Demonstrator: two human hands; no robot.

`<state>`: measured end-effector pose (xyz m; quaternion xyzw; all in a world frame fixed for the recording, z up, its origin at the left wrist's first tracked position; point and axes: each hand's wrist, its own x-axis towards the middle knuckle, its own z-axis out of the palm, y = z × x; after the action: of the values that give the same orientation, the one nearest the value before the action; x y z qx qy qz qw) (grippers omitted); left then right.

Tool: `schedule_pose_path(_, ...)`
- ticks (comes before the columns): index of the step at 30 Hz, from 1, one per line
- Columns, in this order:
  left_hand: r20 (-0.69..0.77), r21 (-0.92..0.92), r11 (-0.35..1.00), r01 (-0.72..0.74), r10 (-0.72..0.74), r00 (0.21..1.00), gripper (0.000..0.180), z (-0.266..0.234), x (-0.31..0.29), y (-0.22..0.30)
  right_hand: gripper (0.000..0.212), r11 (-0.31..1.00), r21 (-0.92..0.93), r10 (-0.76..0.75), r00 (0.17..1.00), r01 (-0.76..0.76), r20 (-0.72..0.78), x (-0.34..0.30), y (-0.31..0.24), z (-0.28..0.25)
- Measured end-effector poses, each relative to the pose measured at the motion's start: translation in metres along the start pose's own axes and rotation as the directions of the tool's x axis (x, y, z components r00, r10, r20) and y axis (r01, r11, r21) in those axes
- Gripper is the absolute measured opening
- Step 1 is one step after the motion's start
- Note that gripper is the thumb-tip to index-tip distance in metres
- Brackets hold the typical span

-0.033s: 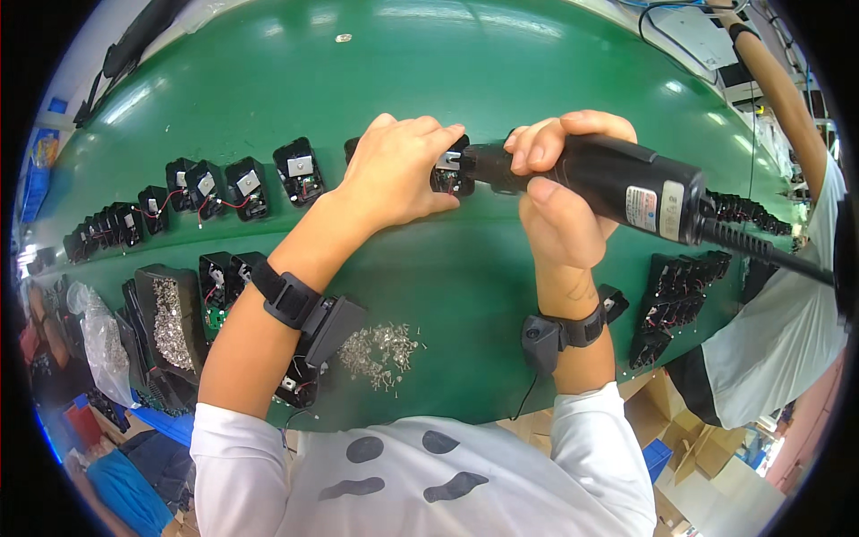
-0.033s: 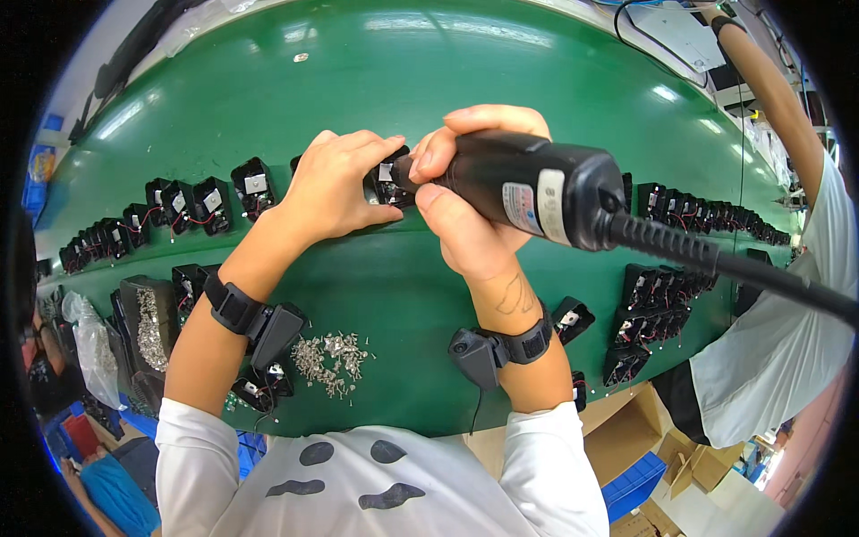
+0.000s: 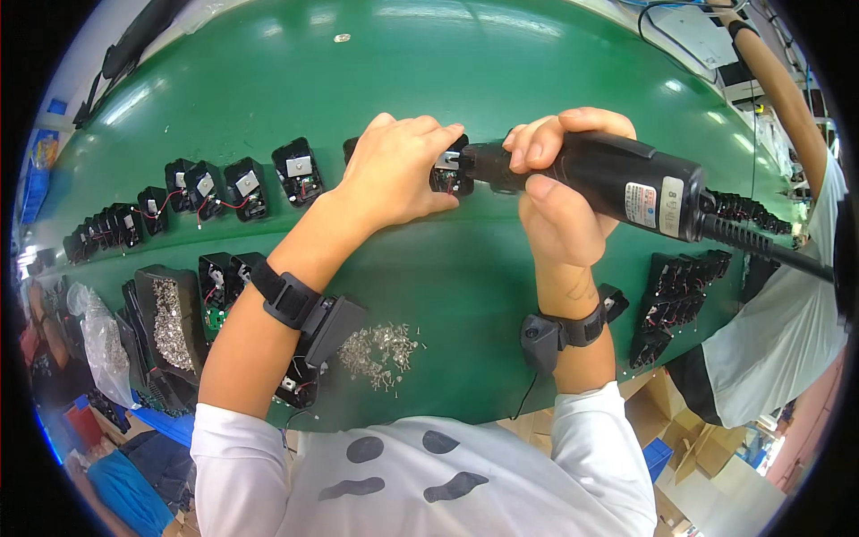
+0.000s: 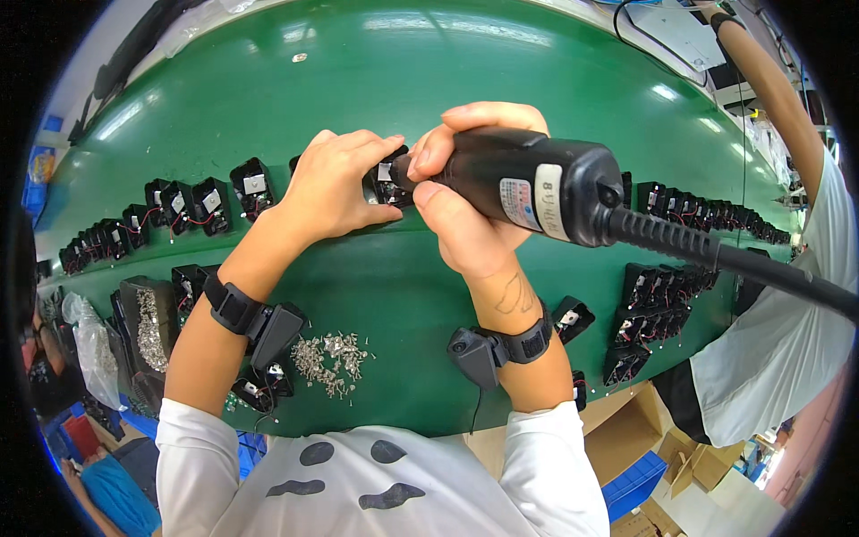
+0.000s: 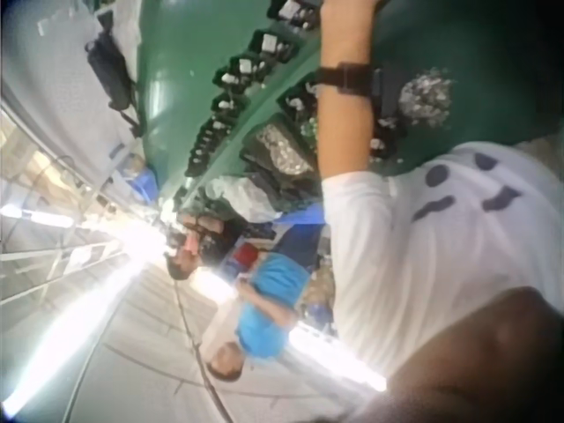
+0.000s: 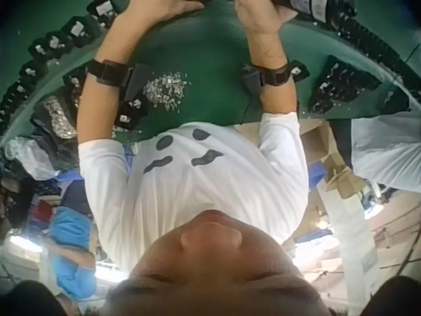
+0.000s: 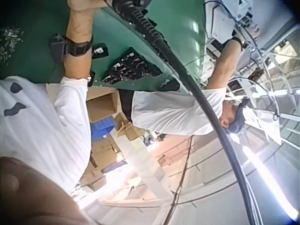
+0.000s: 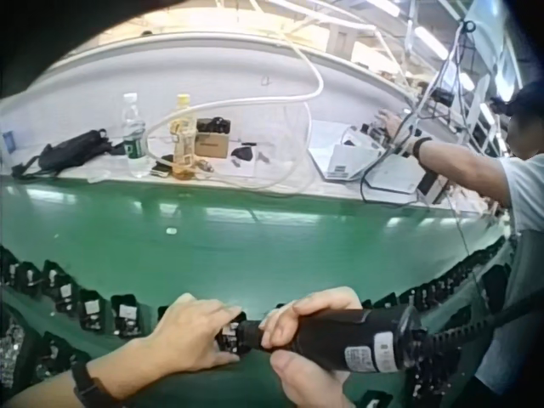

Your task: The person picks up a screw, places it on the tip of a power screwdriver, and drives it into a black plastic housing. They repeat this process for several housings along a green assembly line.

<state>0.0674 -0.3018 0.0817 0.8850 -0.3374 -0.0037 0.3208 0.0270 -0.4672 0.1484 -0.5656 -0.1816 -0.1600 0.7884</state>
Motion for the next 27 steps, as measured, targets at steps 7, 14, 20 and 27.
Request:
schedule_pose_path(7,0.033,-0.010,1.000,-0.016,0.016,0.999,0.069,0.001,0.001,-0.003,0.044,0.988,-0.128,-0.067,0.985,0.088,0.161,0.000,0.009,0.004)
schedule_pose_path(14,0.043,0.050,0.999,0.005,-0.007,0.999,0.064,0.001,-0.001,-0.007,0.039,1.000,-0.019,0.000,0.982,0.004,0.189,-0.003,0.019,0.008)
schedule_pose_path(20,0.106,0.146,0.989,0.006,-0.022,0.994,0.070,-0.004,0.002,0.002,0.036,0.999,0.006,-0.054,0.980,0.054,0.194,0.001,0.014,-0.002)
schedule_pose_path(27,0.181,0.176,0.984,-0.019,-0.014,0.983,0.080,-0.014,-0.011,-0.002,0.049,0.980,-0.159,-0.102,0.987,0.120,0.121,-0.023,0.003,0.027)
